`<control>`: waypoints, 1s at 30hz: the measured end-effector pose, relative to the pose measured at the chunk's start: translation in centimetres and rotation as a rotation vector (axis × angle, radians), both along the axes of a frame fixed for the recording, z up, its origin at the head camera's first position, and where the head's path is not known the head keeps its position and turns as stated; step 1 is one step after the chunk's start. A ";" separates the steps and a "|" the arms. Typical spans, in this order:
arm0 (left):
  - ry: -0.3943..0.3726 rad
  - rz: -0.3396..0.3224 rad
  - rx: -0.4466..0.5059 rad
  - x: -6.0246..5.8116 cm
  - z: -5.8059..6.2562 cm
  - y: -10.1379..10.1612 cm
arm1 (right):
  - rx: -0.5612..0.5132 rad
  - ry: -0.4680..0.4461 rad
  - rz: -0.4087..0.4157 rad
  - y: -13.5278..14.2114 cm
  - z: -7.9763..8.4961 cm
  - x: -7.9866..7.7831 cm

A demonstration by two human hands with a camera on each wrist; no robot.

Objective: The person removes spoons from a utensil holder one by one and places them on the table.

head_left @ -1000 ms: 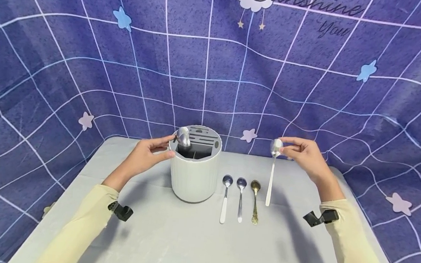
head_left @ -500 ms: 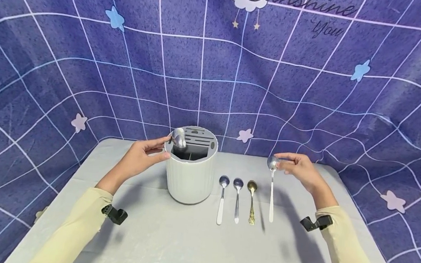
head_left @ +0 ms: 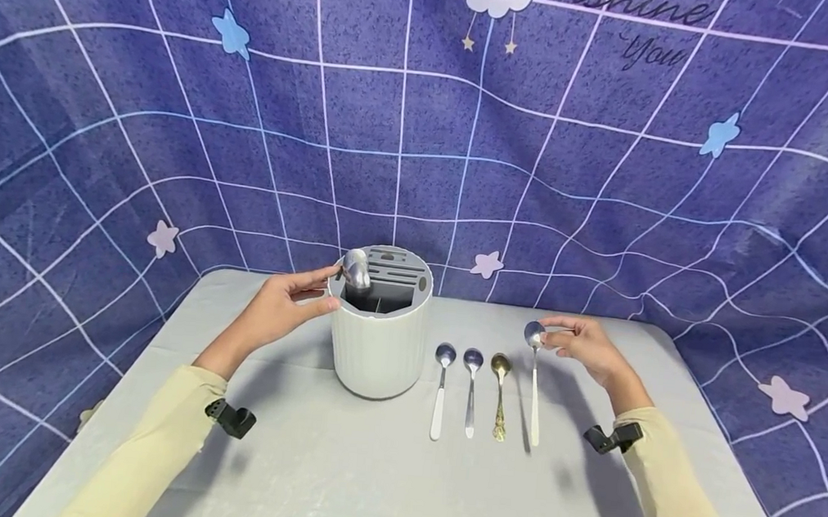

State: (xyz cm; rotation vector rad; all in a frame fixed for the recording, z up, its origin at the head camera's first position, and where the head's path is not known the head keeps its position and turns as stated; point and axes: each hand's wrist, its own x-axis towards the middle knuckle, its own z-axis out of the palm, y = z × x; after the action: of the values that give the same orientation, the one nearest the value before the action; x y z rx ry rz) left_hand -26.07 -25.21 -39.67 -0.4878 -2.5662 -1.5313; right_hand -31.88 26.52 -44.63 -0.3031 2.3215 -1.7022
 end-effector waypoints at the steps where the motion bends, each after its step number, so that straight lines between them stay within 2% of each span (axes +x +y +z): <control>1: 0.001 0.002 -0.001 0.0 0.0 0.0 | -0.008 -0.008 -0.003 0.0 -0.2 -0.1; 11: -0.011 -0.002 0.015 0.2 0.0 0.1 | -0.019 -0.053 -0.024 -0.2 -2.4 -0.4; 17: -0.027 0.005 0.021 0.1 0.0 0.1 | -0.006 -0.050 -0.013 -0.3 -3.2 -0.7; 30: -0.025 0.011 0.019 0.0 -0.1 0.1 | 0.019 -0.078 -0.045 -0.5 -5.0 -1.3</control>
State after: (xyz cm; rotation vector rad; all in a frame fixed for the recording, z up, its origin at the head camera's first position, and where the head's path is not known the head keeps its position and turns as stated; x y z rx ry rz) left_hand -26.09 -25.16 -39.78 -0.4537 -2.5661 -1.5665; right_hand -33.18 26.02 -49.63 -0.1784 2.3029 -1.6806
